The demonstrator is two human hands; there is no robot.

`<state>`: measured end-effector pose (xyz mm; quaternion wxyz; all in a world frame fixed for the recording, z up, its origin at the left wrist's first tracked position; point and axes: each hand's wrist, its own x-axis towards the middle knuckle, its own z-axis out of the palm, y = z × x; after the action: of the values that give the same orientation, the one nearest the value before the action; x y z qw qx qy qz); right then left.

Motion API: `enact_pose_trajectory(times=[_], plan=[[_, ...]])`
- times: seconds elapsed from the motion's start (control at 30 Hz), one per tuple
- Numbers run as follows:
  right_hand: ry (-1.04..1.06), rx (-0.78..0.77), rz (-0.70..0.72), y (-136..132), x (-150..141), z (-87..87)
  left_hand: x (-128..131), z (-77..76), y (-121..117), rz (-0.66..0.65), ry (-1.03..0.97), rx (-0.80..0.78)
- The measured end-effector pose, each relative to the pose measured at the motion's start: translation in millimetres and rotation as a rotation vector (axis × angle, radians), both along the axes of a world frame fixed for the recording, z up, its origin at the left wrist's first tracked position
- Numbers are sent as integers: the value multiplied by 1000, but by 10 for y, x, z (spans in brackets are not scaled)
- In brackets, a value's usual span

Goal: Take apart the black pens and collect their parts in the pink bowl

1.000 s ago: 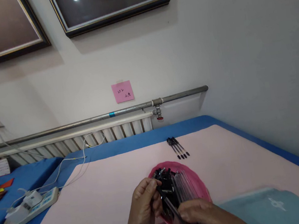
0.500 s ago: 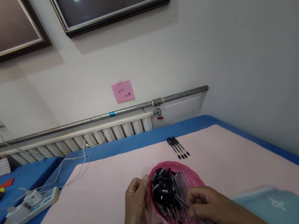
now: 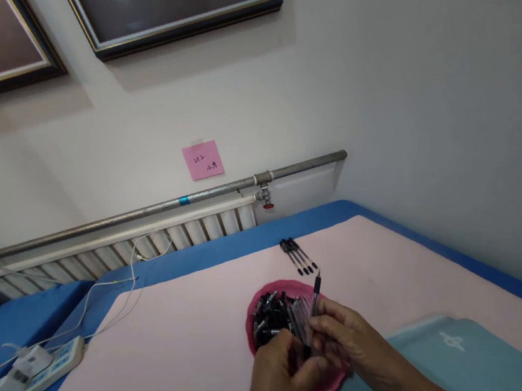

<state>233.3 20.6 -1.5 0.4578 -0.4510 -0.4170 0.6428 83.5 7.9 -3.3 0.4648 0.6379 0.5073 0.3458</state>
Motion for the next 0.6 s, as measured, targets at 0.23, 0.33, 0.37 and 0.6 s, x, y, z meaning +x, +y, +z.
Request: enact_pose_trajectory(times=[0.23, 0.33, 0.37, 0.6], plan=[[64, 49, 26, -59, -22, -19, 15, 25, -39, -81, -91, -94], [202, 36, 32, -80, -37, 32, 11, 78, -60, -191, -281, -295], [248, 32, 39, -83, -41, 51, 14, 86, -63, -229, -356, -353], [216, 36, -50, -57, -20, 53, 84, -57, -25, -84, -367, -249]])
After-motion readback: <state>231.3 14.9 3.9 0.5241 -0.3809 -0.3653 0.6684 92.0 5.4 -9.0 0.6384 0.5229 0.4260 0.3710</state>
